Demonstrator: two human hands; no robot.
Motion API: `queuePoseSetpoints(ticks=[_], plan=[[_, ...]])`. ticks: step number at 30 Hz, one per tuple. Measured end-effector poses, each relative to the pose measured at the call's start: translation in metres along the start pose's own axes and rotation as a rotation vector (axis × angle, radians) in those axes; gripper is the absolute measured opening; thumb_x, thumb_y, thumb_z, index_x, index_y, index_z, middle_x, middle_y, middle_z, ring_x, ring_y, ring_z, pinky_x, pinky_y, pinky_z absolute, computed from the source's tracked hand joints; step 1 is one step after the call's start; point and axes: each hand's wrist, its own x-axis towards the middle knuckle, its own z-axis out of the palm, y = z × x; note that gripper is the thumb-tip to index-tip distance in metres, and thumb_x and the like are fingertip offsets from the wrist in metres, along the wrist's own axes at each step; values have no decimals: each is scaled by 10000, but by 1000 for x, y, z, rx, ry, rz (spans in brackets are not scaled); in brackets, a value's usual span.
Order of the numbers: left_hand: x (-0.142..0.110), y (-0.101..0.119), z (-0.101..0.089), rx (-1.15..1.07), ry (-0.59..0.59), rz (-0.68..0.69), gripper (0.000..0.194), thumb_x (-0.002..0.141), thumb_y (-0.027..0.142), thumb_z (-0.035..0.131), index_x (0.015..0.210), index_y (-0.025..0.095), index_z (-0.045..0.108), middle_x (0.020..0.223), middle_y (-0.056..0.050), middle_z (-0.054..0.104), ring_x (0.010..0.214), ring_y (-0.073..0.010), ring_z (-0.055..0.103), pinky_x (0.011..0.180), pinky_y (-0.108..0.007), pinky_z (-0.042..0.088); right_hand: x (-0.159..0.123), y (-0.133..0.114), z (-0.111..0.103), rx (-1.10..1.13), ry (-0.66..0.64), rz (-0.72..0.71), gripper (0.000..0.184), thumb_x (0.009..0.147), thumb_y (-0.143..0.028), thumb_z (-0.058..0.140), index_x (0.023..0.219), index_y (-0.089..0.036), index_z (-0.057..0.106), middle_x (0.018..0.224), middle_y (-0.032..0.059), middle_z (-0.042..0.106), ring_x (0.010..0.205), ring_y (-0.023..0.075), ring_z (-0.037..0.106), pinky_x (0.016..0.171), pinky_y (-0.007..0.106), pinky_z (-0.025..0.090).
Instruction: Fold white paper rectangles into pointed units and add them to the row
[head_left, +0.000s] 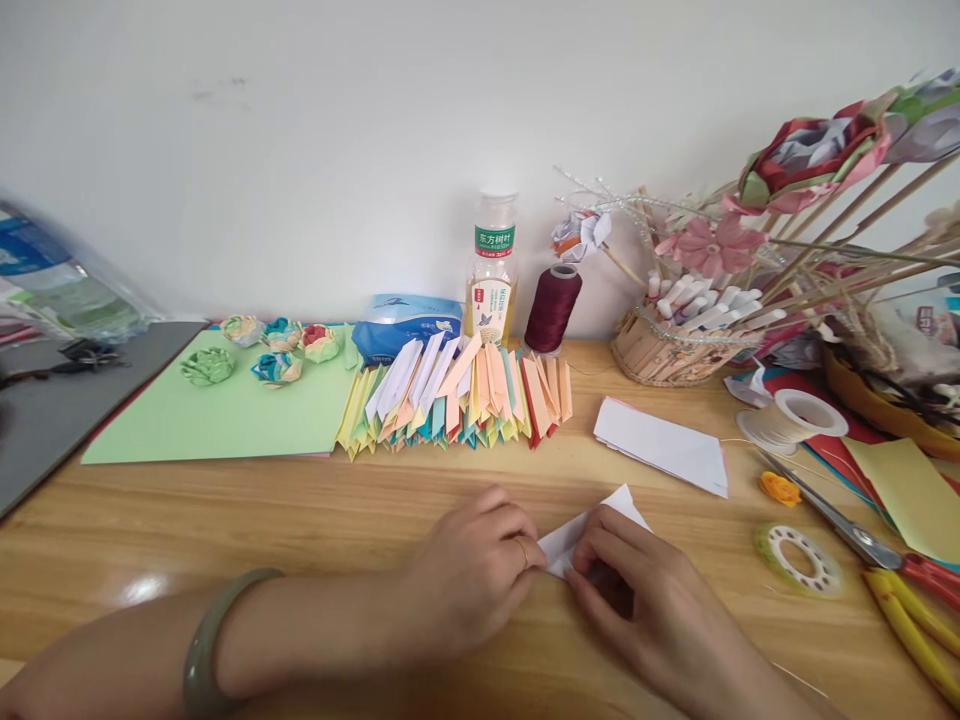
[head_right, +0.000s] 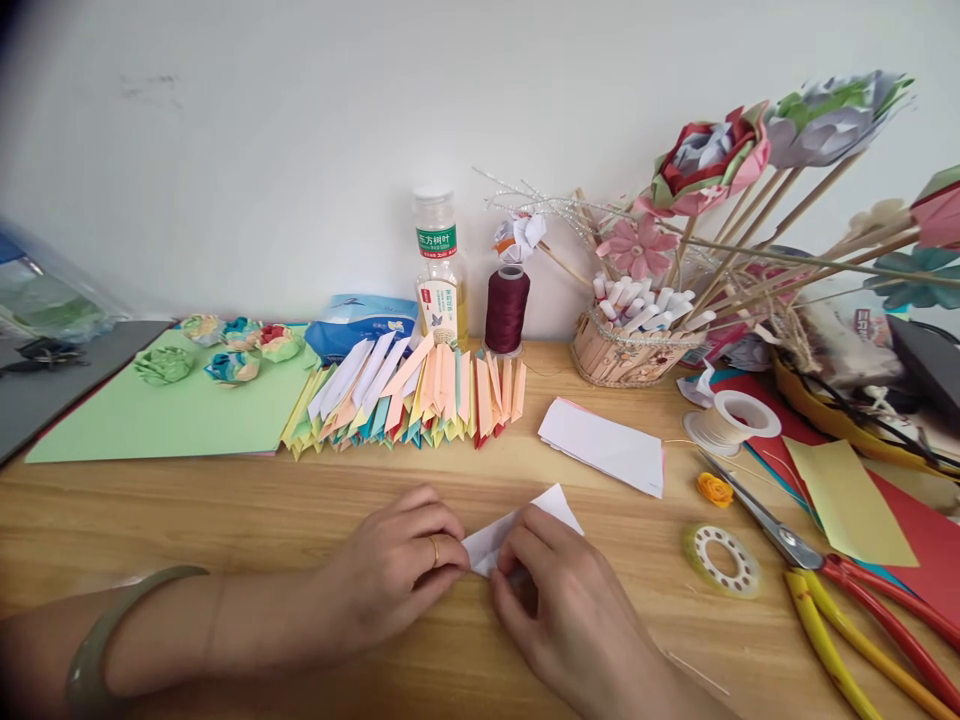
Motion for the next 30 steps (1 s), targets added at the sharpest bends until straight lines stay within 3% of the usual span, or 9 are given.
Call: queuePoseSetpoints(ticks=[7,13,22,25,30], plan=[[-5,2,1,69,-25,70,187,896,125,472,949,186,640,828,-18,588,785,-148,469,683,-235,427,2,-3,0,-33,-15,9,152,837,-131,427,716,-191,496,725,32,538,627,153,532,541,270,427],[-9,2,9,289,-23,128,180,925,137,439,828,145,591,792,-22,530,768,-157,457,636,-240,404,2,-2,1,-44,20,-21,158,838,-140,420,707,-197,487,700,25,532,596,141,519,518,252,414],[-11,-1,17,325,82,174,188,927,146,440,760,146,528,725,-9,465,707,-145,434,586,-237,383,2,1,7,-79,46,-42,101,821,-125,426,760,-193,472,729,24,524,587,138,501,508,254,401],[-12,-1,18,364,101,202,133,922,158,460,816,142,539,739,-16,486,704,-151,448,568,-255,384,0,3,4,-72,23,-107,111,845,-123,420,833,-181,513,787,41,550,651,148,524,551,263,418],[-10,-1,12,507,114,309,81,900,165,511,911,119,577,757,-33,526,691,-168,469,550,-297,359,-6,8,-6,-186,82,-390,164,847,-110,451,888,-170,598,735,40,587,648,167,522,560,288,404]])
